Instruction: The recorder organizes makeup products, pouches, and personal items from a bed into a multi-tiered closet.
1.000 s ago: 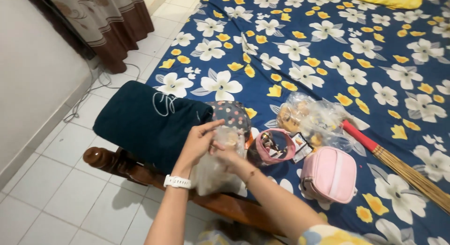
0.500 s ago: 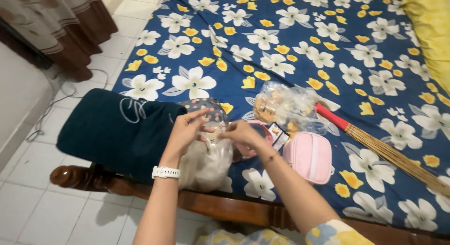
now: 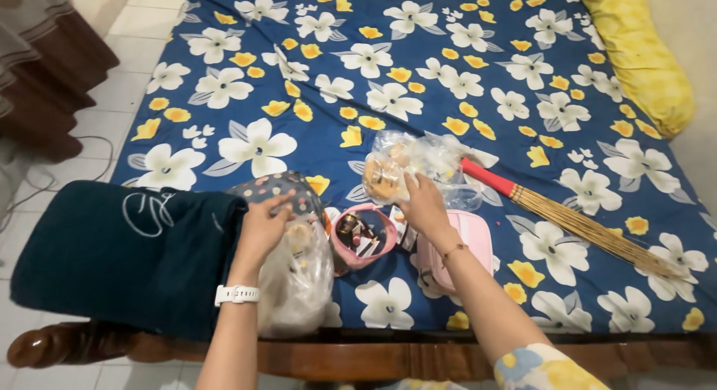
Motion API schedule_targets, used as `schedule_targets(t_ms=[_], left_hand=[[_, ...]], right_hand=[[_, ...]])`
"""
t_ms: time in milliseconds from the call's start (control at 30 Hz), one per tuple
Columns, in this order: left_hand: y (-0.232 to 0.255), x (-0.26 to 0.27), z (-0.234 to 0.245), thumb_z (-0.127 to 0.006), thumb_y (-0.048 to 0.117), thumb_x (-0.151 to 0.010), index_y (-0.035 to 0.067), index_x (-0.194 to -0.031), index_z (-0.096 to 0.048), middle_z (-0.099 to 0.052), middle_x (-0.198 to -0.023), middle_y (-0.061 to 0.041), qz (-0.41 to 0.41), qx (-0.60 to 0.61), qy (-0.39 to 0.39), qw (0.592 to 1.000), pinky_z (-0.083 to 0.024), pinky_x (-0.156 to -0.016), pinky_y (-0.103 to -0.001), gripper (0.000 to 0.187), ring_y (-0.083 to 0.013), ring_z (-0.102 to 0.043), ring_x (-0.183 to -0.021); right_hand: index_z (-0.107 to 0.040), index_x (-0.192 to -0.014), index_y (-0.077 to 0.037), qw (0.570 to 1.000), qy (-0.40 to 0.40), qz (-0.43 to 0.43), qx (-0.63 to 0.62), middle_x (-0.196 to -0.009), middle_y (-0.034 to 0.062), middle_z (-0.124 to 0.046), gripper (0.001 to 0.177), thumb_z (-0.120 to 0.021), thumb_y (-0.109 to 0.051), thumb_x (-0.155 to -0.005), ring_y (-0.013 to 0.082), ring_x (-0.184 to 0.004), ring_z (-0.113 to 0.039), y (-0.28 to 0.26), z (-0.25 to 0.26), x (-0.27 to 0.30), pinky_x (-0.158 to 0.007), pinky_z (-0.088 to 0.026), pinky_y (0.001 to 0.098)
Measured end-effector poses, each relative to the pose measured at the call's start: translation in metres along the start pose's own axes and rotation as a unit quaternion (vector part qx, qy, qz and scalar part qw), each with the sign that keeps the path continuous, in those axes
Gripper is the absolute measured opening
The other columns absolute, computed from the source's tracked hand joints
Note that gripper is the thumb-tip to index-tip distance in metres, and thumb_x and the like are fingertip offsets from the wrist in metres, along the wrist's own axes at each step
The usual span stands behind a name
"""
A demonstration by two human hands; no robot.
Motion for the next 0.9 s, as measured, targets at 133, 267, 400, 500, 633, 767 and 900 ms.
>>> schedule_targets(t_ms=[133, 267, 400, 500, 633, 767, 900], left_hand=[[-0.019, -0.01, -0.005, -0.062, 0.016, -0.093, 0.001, -0.122, -0.072, -0.079, -0.102, -0.017, -0.004, -0.038, 0.001, 0.999, -0.058, -0.082, -0.031, 0.034, -0.0206, -0.079, -0.093], [-0.021, -0.009, -0.006, -0.063, 0.019, -0.092, 0.003, -0.122, -0.073, -0.08, -0.096, -0.018, 0.031, -0.063, 0.005, 0.998, -0.057, -0.085, -0.031, 0.035, -0.0226, -0.08, -0.093], [-0.017, -0.003, -0.002, -0.061, 0.018, -0.091, 0.009, -0.123, -0.075, -0.081, -0.09, -0.018, 0.041, -0.07, 0.015, 0.997, -0.057, -0.083, -0.031, 0.036, -0.0224, -0.08, -0.09], [-0.032, -0.004, -0.002, -0.063, 0.017, -0.092, 0.005, -0.12, -0.074, -0.08, -0.092, -0.016, 0.041, -0.05, 0.032, 0.997, -0.058, -0.081, -0.032, 0.033, -0.0213, -0.081, -0.091], [-0.027, -0.001, 0.0, -0.063, 0.015, -0.092, 0.007, -0.121, -0.075, -0.082, -0.088, -0.016, 0.065, -0.072, 0.035, 0.995, -0.057, -0.082, -0.031, 0.032, -0.0228, -0.08, -0.088], [-0.036, -0.001, -0.001, -0.063, 0.015, -0.092, 0.007, -0.12, -0.076, -0.081, -0.089, -0.015, 0.054, -0.036, 0.048, 0.997, -0.058, -0.08, -0.031, 0.032, -0.0202, -0.081, -0.088], [-0.027, 0.003, 0.0, -0.064, 0.017, -0.091, 0.009, -0.122, -0.075, -0.082, -0.088, -0.013, 0.055, -0.061, 0.038, 0.996, -0.057, -0.081, -0.031, 0.034, -0.0203, -0.08, -0.085]], right_hand=[[-0.054, -0.141, -0.002, 1.0, 0.009, -0.004, 0.007, -0.137, 0.0301, -0.054, 0.069, -0.077, -0.023, -0.08, 0.0456, -0.129, -0.051, 0.018, -0.016, 0.0, -0.108, -0.043, 0.05], [-0.052, -0.141, -0.001, 0.984, -0.065, -0.151, -0.062, -0.137, 0.0309, -0.055, 0.063, -0.072, -0.022, -0.085, 0.0478, -0.125, -0.055, 0.052, -0.058, -0.004, -0.108, -0.047, 0.0496], [-0.044, -0.146, -0.001, 0.968, -0.08, -0.222, -0.089, -0.149, 0.0375, -0.037, 0.069, -0.07, -0.012, -0.083, 0.055, -0.12, -0.054, 0.067, -0.087, -0.015, -0.1, -0.048, 0.0543], [-0.033, -0.152, 0.0, 0.97, -0.088, -0.221, -0.06, -0.156, 0.0426, -0.019, 0.082, -0.069, -0.006, -0.078, 0.0566, -0.117, -0.055, 0.075, -0.102, -0.022, -0.1, -0.049, 0.0521], [-0.027, -0.155, -0.001, 0.968, -0.133, -0.211, 0.004, -0.145, 0.0391, -0.036, 0.088, -0.07, -0.01, -0.079, 0.0536, -0.119, -0.055, 0.084, -0.123, -0.026, -0.1, -0.047, 0.0534], [-0.036, -0.153, 0.005, 0.972, -0.087, -0.217, -0.029, -0.125, 0.0383, -0.058, 0.067, -0.055, 0.002, -0.089, 0.0512, -0.111, -0.062, 0.105, -0.145, -0.026, -0.094, -0.052, 0.0536], [-0.044, -0.145, 0.021, 0.982, -0.049, -0.163, 0.086, -0.117, 0.0344, -0.065, 0.057, -0.053, 0.0, -0.093, 0.0446, -0.101, -0.068, 0.12, -0.156, -0.027, -0.089, -0.057, 0.0492]])
Point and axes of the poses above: each hand's wrist, its own x-axis away from the middle knuckle, its own z-axis out of the back of the hand, y = z × x, the point moved 3 cm from there along -x, towards the middle knuckle
